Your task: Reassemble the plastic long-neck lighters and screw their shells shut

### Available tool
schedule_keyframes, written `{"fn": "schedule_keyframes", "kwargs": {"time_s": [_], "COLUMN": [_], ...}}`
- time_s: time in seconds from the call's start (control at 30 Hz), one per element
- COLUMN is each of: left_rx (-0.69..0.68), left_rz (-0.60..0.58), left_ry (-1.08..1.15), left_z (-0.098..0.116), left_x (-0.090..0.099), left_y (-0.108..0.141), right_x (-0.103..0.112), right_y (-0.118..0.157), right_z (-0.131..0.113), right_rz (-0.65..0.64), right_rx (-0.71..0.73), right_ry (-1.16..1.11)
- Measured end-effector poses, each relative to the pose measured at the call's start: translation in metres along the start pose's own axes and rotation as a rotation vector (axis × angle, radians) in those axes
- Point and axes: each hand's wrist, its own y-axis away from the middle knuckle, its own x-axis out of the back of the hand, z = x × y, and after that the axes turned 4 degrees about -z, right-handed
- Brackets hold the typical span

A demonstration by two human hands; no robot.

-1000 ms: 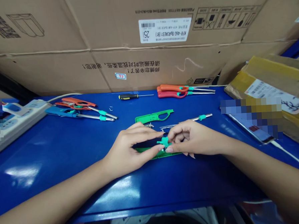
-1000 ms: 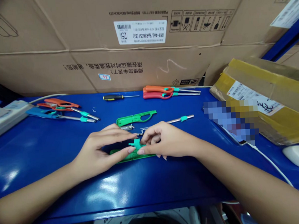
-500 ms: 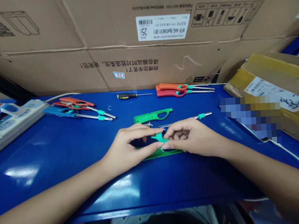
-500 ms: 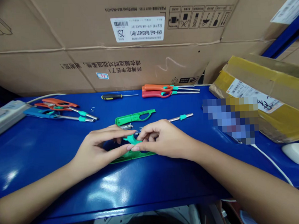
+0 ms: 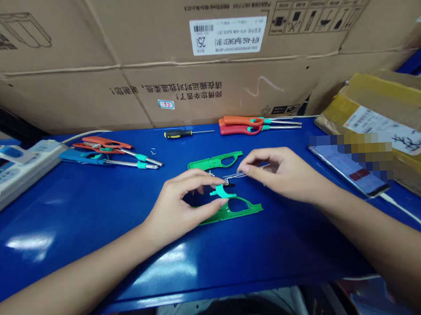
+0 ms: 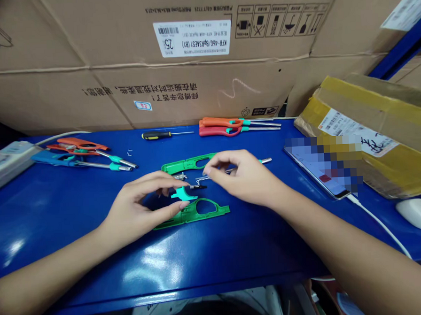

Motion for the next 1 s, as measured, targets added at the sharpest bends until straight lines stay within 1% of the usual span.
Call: {"fn": "schedule_keyframes", "kwargs": {"time_s": [0.07,0.1,0.17,0.23,0.33,0.4,0.5,0.57,0.67,0.77,0.87,1.0], "left_rx": [0.008,0.016,0.035,0.052,0.058,0.059,0.063,0.044,-0.038,-0.092,-0.1,-0.075], "left_rz": [-0.011,-0.015,-0.016,-0.007,0.014,0.02,-0.002,-0.06,-0.16,-0.207,-0.172,-0.052], "left_ry": [-0.004,-0.005,-0.011,-0.017,-0.017,-0.02,-0.027,-0.019,0.002,-0.006,-0.016,-0.035], "left_z": [-0.001,-0.001,-0.002,-0.003,-0.003,-0.002,-0.002,-0.001,0.0,0.0,0.0,0.001], "left_x": [0.0,0.0,0.0,0.001,0.002,0.003,0.002,0.001,-0.002,-0.003,-0.002,0.0], "left_y": [0.0,0.0,-0.001,-0.001,-0.002,-0.002,-0.002,-0.001,-0.001,0.001,0.001,0.001], "right_x": [0.011,0.017,0.028,0.036,0.041,0.041,0.04,0.04,0.039,0.036,0.034,0.036], "right_y": [-0.002,-0.003,-0.003,-0.004,-0.005,-0.005,-0.005,-0.004,-0.002,0.0,0.002,0.005], "right_z": [0.008,0.013,0.022,0.031,0.039,0.041,0.038,0.034,0.028,0.023,0.018,0.007], "right_rz": [0.095,0.093,0.024,-0.04,-0.14,-0.209,-0.253,-0.261,-0.296,-0.335,-0.346,-0.37], "right_rx": [0.043,0.087,0.116,0.134,0.171,0.176,0.148,0.127,0.123,0.12,0.108,0.085], "right_ry": [0.225,0.339,0.485,0.548,0.595,0.594,0.581,0.574,0.531,0.461,0.397,0.294]}}
